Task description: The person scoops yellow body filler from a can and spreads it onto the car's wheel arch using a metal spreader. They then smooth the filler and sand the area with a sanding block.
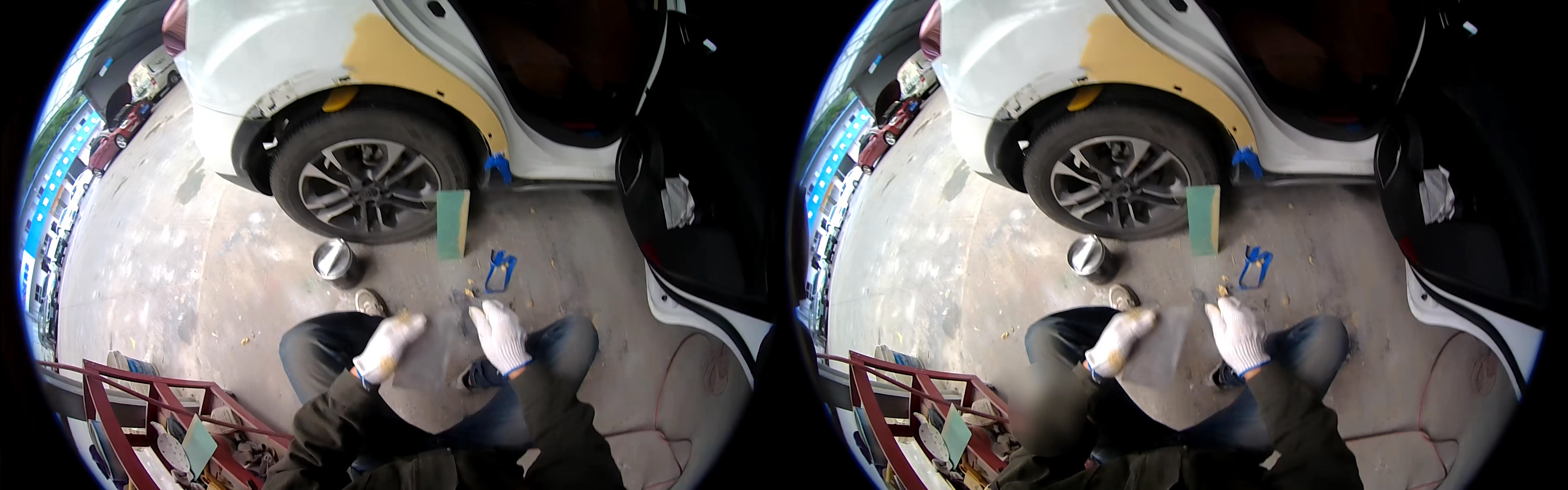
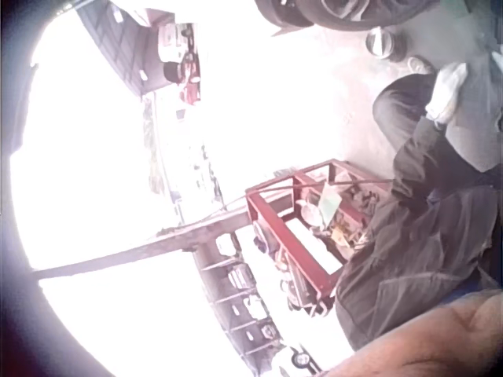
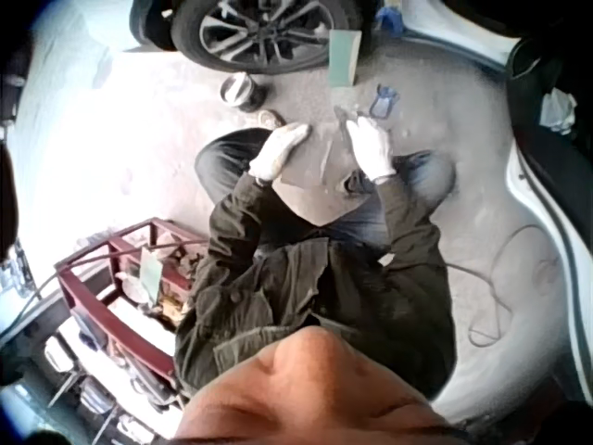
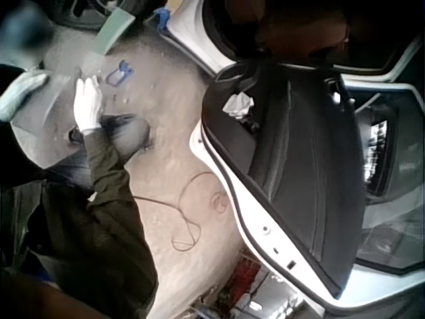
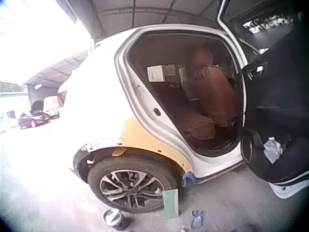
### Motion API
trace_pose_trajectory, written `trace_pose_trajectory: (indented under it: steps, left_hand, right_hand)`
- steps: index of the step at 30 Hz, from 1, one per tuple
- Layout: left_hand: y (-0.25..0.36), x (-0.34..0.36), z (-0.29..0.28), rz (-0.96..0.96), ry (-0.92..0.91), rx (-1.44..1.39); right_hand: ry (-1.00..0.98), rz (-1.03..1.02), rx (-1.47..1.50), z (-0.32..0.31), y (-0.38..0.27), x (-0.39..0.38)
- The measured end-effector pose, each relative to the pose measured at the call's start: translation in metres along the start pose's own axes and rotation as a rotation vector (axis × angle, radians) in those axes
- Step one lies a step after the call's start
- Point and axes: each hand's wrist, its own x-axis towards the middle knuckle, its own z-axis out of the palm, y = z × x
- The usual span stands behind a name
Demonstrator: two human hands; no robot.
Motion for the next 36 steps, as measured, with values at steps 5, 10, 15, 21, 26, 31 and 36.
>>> trace_pose_trajectory:
  steps: [5,10,15,21,26,31,36]
  left_hand:
    - [0.002,0.009,-0.002,-0.203,-0.567,0.063]
    - [0.032,0.027,-0.065,0.004,-0.081,-0.044]
    - [0.068,0.028,-0.07,0.134,0.091,-0.205]
    - [0.09,0.056,-0.048,0.096,0.055,-0.016]
    - [0.085,0.105,-0.057,0.178,0.106,-0.176]
    - [0.074,0.136,-0.064,0.18,0.411,-0.37]
    - [0.071,0.156,-0.088,0.287,0.547,-0.486]
  right_hand:
    - [-0.245,0.25,1.173,0.016,-0.057,0.011]
    - [-0.556,0.214,0.876,-0.003,-0.049,-0.001]
    - [-0.382,0.4,0.985,0.003,-0.017,0.012]
    - [-0.025,0.654,1.285,0.019,0.008,0.051]
    - [0.095,0.874,1.475,-0.025,-0.03,0.106]
    - [0.244,0.596,1.499,-0.014,-0.013,0.158]
    - [0.29,0.534,1.391,-0.007,-0.041,0.226]
